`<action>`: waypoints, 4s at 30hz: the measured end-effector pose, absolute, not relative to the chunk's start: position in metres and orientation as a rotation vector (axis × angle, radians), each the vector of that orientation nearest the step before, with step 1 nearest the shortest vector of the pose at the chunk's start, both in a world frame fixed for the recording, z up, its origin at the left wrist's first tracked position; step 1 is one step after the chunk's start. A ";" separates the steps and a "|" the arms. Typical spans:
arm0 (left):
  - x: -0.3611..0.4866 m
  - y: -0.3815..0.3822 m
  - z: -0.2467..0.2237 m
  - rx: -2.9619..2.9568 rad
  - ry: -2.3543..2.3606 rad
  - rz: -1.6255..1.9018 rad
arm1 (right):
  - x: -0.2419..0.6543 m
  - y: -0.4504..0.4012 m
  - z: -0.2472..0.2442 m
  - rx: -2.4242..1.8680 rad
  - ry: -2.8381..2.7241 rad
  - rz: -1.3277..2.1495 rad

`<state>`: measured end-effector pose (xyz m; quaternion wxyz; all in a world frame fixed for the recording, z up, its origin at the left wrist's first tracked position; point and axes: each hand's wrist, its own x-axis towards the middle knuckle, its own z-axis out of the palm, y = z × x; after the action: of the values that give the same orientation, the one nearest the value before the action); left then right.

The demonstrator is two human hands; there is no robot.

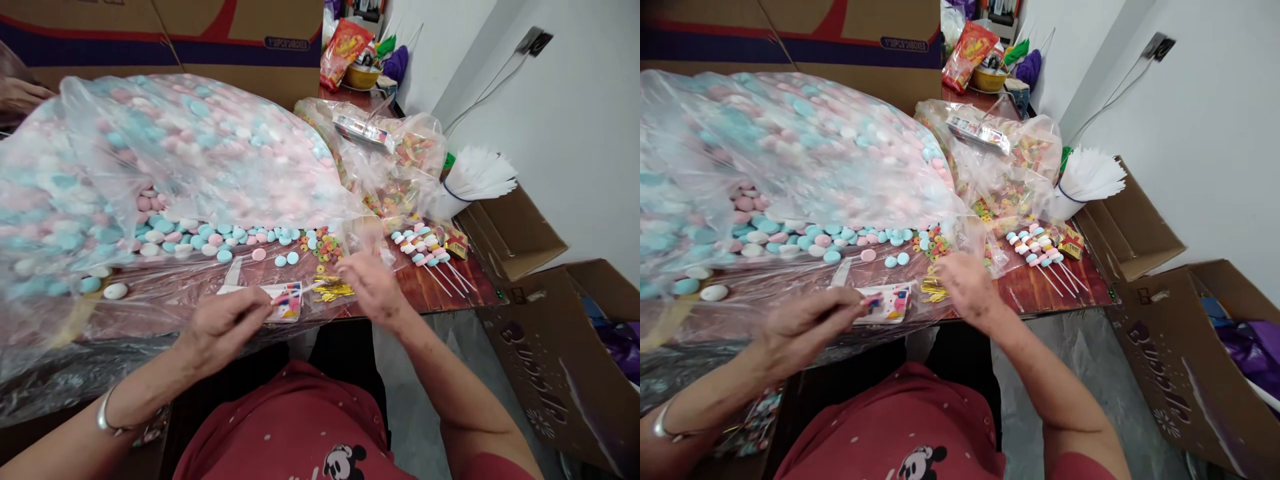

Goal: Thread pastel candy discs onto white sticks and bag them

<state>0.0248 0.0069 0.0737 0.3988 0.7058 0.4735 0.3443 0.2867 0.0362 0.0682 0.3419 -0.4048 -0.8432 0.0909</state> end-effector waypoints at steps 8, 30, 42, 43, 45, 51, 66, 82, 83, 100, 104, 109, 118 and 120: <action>0.027 0.000 0.066 0.790 1.220 0.890 | 0.339 0.045 0.052 -1.343 -2.341 0.456; 0.052 0.016 0.065 0.935 1.143 0.698 | 0.338 0.073 0.028 -1.224 -2.425 0.291; 0.048 0.010 0.074 0.845 1.192 0.706 | 0.354 0.055 0.042 -1.279 -2.265 0.066; 0.047 0.010 0.073 0.844 1.186 0.719 | 0.355 0.053 0.043 -1.295 -2.279 0.045; 0.045 0.008 0.070 0.840 1.183 0.731 | 0.355 0.050 0.045 -1.328 -2.306 0.009; 0.042 0.004 0.065 0.846 1.182 0.716 | 0.349 0.050 0.044 -1.392 -2.336 -0.094; 0.063 -0.004 0.073 0.747 1.057 0.908 | 0.325 0.027 0.074 -1.483 -1.606 -0.202; 0.085 0.007 0.060 0.618 0.968 0.946 | 0.225 0.002 0.028 -1.137 -1.032 1.308; 0.086 0.007 0.059 0.597 0.964 0.973 | 0.225 0.002 0.027 -1.134 -1.037 1.315; 0.081 0.021 0.051 1.018 1.225 0.948 | 0.232 0.010 0.040 -1.240 -2.118 0.227; 0.074 0.037 0.063 0.935 1.102 0.694 | 0.245 0.021 0.047 -0.874 -2.403 -0.188; 0.065 0.049 0.072 1.041 0.852 0.206 | 0.260 0.041 0.073 -0.386 -2.669 0.027; 0.068 0.045 0.070 1.036 0.765 0.085 | 0.261 0.032 0.093 -0.372 -2.866 0.116; 0.068 0.045 0.073 1.091 0.799 0.096 | 0.259 0.029 0.091 -0.462 -2.853 0.106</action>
<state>0.0683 0.0447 0.0730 0.7789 0.5046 0.3698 0.0445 0.2590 0.0286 0.0911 0.1243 -0.1586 -0.9788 0.0363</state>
